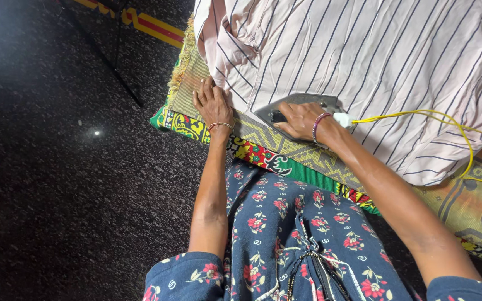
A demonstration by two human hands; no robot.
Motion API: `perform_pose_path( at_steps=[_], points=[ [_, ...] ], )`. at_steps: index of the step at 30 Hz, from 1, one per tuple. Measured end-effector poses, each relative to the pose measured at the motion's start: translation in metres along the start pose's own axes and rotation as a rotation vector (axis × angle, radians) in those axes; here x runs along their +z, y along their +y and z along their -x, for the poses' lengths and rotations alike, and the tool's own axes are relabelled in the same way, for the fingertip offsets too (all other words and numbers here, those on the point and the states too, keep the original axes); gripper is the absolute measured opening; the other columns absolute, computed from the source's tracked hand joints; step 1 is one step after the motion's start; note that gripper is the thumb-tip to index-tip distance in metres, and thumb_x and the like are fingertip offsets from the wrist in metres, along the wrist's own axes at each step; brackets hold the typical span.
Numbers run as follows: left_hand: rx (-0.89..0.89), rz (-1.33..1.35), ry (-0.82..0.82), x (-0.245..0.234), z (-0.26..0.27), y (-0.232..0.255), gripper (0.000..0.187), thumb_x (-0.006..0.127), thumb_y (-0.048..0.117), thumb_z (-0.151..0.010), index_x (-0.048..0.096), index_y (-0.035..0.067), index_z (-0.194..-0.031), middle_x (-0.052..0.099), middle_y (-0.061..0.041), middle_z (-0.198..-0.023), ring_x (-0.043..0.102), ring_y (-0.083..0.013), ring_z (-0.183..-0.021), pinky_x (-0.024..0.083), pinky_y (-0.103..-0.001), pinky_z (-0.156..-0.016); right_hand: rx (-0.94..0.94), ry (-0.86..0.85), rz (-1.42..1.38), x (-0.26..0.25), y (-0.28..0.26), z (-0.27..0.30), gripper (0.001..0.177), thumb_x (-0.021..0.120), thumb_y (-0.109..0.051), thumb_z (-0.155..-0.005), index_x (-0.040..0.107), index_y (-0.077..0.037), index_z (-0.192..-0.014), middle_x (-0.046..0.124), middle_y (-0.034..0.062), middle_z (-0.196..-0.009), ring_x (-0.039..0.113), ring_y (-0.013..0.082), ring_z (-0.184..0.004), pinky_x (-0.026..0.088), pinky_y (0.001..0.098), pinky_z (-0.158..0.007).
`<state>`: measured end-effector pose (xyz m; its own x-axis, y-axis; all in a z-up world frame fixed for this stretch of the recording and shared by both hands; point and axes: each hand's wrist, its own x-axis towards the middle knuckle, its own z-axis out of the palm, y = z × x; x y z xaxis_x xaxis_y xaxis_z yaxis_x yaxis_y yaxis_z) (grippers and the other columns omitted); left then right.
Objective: The person smooths a striped shirt on a patterned mat and irons it using a metal electric iron. They move the iron back and forth across the fabric, smoothing out wrinkles with their hands as needed.
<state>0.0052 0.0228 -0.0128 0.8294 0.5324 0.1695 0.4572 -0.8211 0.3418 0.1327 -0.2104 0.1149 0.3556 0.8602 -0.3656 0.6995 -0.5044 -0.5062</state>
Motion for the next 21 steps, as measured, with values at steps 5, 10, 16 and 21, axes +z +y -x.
perform_pose_path(
  at_steps=[5, 10, 16, 21],
  points=[
    [0.007, 0.017, 0.0, -0.002, 0.0, 0.002, 0.023, 0.06, 0.026, -0.102, 0.061, 0.004, -0.108, 0.05, -0.013, -0.149, 0.037, -0.0319, -0.146, 0.021, -0.057, -0.122, -0.034, 0.033, -0.003, 0.004, 0.005, 0.014, 0.045, 0.063, -0.044, -0.096, 0.053, 0.0, -0.099, 0.068, 0.0248, -0.076, 0.069, 0.046, -0.072, 0.055, 0.0532, -0.062],
    [0.01, 0.007, 0.002, -0.003, -0.001, 0.004, 0.023, 0.06, 0.026, -0.104, 0.061, 0.003, -0.109, 0.049, -0.013, -0.15, 0.037, -0.0319, -0.147, 0.021, -0.056, -0.125, 0.009, 0.012, 0.007, 0.004, 0.002, 0.005, 0.046, 0.062, -0.045, -0.098, 0.053, -0.001, -0.098, 0.068, 0.0248, -0.074, 0.069, 0.0462, -0.074, 0.055, 0.0537, -0.064],
    [0.001, -0.011, -0.021, -0.002, -0.002, 0.005, 0.022, 0.059, 0.025, -0.103, 0.061, 0.004, -0.107, 0.049, -0.013, -0.151, 0.037, -0.0321, -0.147, 0.02, -0.056, -0.123, 0.063, 0.027, -0.041, 0.004, -0.006, -0.013, 0.046, 0.063, -0.045, -0.097, 0.052, -0.001, -0.101, 0.069, 0.027, -0.081, 0.069, 0.0489, -0.078, 0.055, 0.0566, -0.067],
    [-0.009, -0.002, -0.025, 0.002, -0.003, 0.001, 0.025, 0.058, 0.027, -0.104, 0.062, 0.003, -0.108, 0.049, -0.014, -0.151, 0.038, -0.0327, -0.146, 0.021, -0.055, -0.123, 0.072, 0.044, -0.049, 0.003, -0.005, -0.008, 0.046, 0.063, -0.046, -0.096, 0.051, -0.002, -0.102, 0.07, 0.0263, -0.083, 0.069, 0.0486, -0.079, 0.055, 0.0571, -0.067]
  ],
)
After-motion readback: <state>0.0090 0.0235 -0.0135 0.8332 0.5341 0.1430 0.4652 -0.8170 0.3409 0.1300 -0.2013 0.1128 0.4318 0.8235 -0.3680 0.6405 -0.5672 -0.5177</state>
